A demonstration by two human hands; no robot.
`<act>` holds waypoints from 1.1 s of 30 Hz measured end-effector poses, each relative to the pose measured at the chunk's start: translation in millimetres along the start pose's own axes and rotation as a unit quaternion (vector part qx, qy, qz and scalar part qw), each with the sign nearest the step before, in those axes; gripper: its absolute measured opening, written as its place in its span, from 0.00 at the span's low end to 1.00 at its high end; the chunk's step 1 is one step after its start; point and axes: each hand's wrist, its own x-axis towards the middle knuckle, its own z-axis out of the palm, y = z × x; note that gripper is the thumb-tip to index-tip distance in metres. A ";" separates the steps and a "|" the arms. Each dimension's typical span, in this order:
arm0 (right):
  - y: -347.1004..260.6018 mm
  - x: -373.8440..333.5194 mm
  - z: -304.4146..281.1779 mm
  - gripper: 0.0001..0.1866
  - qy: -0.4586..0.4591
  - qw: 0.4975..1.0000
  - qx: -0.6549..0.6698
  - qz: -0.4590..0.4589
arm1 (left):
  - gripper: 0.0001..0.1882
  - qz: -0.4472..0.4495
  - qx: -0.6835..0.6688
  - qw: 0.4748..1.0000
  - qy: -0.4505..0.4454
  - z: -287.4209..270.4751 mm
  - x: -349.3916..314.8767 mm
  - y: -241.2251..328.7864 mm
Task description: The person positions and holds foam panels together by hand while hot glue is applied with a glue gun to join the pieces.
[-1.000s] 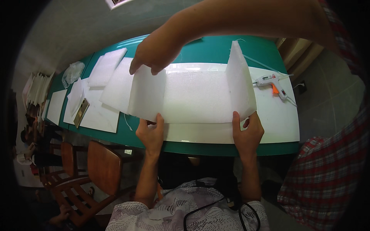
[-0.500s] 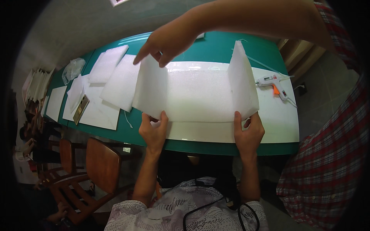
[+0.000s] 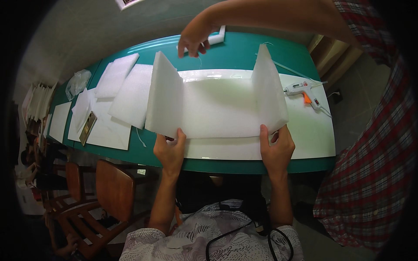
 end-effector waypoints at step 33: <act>4.6 -2.5 -13.5 0.19 -0.022 1.000 0.002 -0.007 | 0.10 -0.040 -0.037 0.998 -0.017 -4.4 1.2 4.0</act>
